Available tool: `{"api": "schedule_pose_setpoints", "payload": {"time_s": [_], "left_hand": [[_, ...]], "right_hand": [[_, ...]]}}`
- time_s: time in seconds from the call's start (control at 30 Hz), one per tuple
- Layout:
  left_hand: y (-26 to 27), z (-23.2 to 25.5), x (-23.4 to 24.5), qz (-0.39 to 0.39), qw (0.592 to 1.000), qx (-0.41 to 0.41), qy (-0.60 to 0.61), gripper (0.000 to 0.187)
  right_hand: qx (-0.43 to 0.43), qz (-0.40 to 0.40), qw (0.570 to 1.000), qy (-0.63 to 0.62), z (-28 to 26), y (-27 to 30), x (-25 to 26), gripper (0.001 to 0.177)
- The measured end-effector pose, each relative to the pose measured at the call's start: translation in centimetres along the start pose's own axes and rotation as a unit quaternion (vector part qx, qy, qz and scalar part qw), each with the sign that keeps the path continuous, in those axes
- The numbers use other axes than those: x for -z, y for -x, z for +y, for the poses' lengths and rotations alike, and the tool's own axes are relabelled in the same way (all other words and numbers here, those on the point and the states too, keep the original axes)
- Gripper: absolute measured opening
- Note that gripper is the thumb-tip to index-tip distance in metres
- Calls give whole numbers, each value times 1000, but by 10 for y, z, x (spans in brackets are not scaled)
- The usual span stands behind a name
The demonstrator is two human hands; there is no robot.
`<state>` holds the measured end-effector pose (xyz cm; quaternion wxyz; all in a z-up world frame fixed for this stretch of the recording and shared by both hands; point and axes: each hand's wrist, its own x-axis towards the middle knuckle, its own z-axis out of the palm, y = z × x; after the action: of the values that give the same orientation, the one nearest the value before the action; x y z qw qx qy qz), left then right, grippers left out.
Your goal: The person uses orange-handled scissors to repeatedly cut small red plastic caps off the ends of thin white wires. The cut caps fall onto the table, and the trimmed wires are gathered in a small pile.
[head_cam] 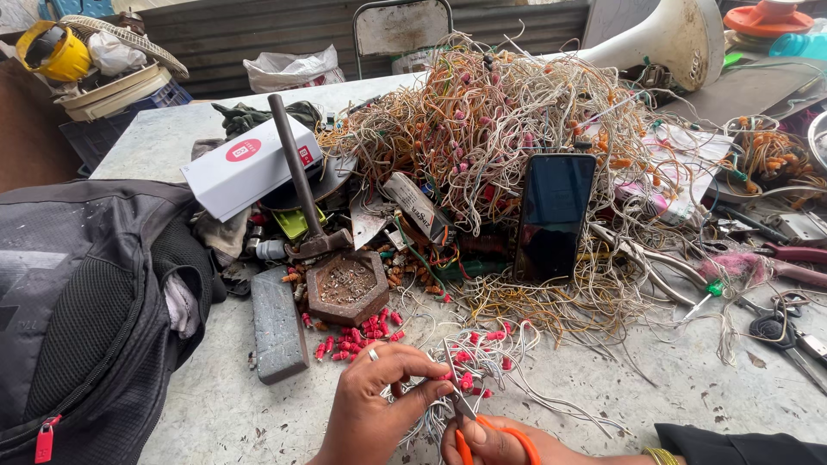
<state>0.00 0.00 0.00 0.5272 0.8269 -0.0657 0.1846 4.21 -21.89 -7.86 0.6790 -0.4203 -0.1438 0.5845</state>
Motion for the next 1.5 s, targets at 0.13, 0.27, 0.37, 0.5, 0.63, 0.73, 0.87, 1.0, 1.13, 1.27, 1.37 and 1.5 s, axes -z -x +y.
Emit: {"api": "schedule_pose_setpoints", "payload": {"time_s": [0.13,0.27,0.37,0.5,0.63,0.73,0.87,1.0,1.13,1.27,1.37,1.5], "left_hand": [[-1,0,4,-24,999,29,16,19],[-2,1,4,-28,999,19,16,19],[-2,3,4,-28,999,11,18,19],[-2,10,5,-19,1000,-14,14,17],[-2,13,6,-21,999,-2,34,14],[0,14,8,-41,995,61,60,14],[-2,16,8,-45,994,65,69,13],[-2,15,6,-51,988,91,115,11],[-1,16,6,-48,989,74,116,13],[-4,18,10,-44,993,33,107,15],[-3,20,12,-44,996,11,82,15],[-1,23,11,-35,997,-37,50,15]], "right_hand": [[-10,0,999,43,-12,7,-11,54],[-18,6,998,62,-23,16,-21,48],[-13,4,997,78,-26,16,-25,48],[55,-50,987,144,-29,18,-26,53],[59,-108,991,58,-25,17,-23,63],[-38,-126,987,-89,-23,18,-24,79],[-48,-135,986,-88,-27,16,-25,88],[-54,-143,985,-78,-30,16,-25,90],[-41,-156,984,-76,-30,13,-27,92],[-34,-168,984,-41,-37,11,-32,93],[-40,-163,984,-57,-43,12,-35,91],[-28,-144,988,-44,-47,18,-40,88]]}}
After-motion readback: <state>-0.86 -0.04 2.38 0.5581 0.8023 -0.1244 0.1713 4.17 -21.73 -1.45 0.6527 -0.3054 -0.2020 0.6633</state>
